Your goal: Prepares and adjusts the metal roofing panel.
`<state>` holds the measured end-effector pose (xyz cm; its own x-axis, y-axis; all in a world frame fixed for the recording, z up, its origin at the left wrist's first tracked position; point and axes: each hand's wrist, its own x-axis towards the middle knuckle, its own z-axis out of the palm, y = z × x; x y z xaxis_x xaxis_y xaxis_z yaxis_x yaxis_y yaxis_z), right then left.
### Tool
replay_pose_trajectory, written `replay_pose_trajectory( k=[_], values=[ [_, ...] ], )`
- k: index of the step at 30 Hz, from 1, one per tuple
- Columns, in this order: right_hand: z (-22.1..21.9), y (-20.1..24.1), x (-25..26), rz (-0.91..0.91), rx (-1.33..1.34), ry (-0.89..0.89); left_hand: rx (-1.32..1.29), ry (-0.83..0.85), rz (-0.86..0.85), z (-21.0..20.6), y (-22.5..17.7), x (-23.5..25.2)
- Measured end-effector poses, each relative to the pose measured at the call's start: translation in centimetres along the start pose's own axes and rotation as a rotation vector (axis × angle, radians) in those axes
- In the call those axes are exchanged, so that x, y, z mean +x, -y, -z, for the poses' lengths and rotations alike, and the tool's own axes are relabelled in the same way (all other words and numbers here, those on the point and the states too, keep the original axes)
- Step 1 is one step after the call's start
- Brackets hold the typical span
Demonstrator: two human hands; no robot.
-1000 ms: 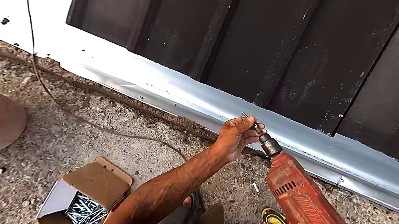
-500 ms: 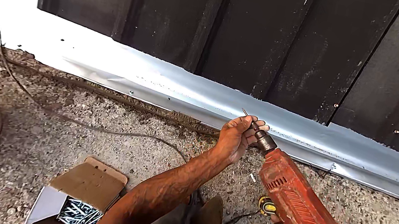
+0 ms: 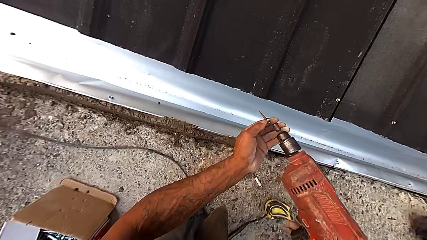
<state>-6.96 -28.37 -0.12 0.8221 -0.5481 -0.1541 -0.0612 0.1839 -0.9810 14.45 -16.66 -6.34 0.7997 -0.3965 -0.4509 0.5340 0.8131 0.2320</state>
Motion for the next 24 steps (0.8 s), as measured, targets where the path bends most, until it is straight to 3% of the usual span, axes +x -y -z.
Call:
replay_pose_trajectory(
  k=[5,9,12,15,18,21,24],
  values=[
    [0.2,0.1,0.5,0.028,-0.032,-0.039,0.111,-0.063,-0.041,0.5,0.4,1.6],
    [0.7,0.4,0.5,0.021,-0.058,-0.030,0.489,-0.069,-0.027,3.1,-0.2,1.0],
    [0.9,1.5,0.9,0.037,-0.091,-0.010,0.898,0.020,-0.147,7.1,-4.3,0.4],
    [1.7,2.4,1.1,0.057,-0.131,-0.009,1.466,-0.037,-0.220,9.4,-11.8,2.9],
    [2.4,3.3,1.8,0.049,-0.175,-0.011,1.973,0.178,0.093,9.0,-15.3,8.5],
    [3.2,3.9,2.3,0.025,-0.221,-0.012,2.294,0.399,0.411,9.9,-13.5,14.6],
    [4.4,3.8,2.4,-0.005,-0.229,-0.001,2.556,0.365,0.640,10.9,-10.8,18.7]
  ],
)
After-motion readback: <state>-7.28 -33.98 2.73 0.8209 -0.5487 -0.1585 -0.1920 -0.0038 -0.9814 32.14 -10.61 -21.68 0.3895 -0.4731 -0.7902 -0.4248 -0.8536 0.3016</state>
